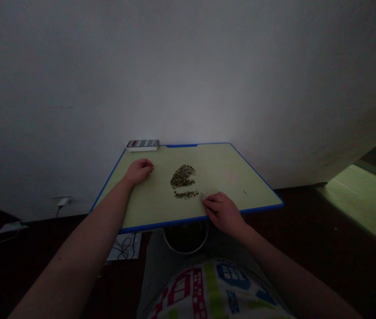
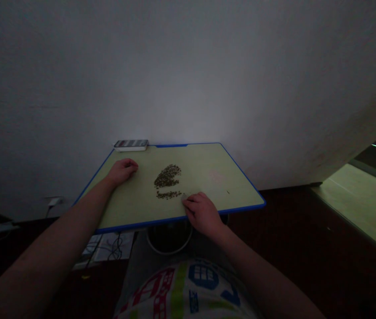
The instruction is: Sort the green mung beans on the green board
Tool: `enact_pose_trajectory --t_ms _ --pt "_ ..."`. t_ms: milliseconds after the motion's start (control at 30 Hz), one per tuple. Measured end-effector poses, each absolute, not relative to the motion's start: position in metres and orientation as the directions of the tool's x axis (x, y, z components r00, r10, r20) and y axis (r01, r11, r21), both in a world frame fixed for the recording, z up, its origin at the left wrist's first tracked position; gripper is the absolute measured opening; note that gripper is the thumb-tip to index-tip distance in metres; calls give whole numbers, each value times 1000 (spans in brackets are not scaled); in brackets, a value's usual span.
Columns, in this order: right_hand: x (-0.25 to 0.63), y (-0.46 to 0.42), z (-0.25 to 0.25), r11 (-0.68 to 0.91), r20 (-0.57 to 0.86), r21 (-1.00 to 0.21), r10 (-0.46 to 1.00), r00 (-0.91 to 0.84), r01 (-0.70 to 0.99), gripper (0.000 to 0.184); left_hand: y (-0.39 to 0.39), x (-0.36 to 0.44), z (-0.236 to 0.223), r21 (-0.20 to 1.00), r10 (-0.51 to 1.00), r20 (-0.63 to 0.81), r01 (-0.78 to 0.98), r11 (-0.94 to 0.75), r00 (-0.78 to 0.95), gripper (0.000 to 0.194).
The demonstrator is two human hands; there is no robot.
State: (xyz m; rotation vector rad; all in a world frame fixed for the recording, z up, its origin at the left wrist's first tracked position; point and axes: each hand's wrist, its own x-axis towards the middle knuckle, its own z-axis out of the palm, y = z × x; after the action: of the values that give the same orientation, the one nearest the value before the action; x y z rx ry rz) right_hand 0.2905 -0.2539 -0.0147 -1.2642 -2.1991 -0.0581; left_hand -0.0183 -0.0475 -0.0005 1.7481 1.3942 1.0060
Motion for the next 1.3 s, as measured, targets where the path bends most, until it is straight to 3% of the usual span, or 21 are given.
enact_pose_trajectory --t_ms 300,1300 --pt "284 -244 -9 559 481 -255 781 -398 789 23 -50 -18 2 864 979 153 463 -199 137 26" --pt "347 -207 -7 238 437 -221 891 -122 946 25 -50 -18 2 873 976 151 441 -207 158 24"
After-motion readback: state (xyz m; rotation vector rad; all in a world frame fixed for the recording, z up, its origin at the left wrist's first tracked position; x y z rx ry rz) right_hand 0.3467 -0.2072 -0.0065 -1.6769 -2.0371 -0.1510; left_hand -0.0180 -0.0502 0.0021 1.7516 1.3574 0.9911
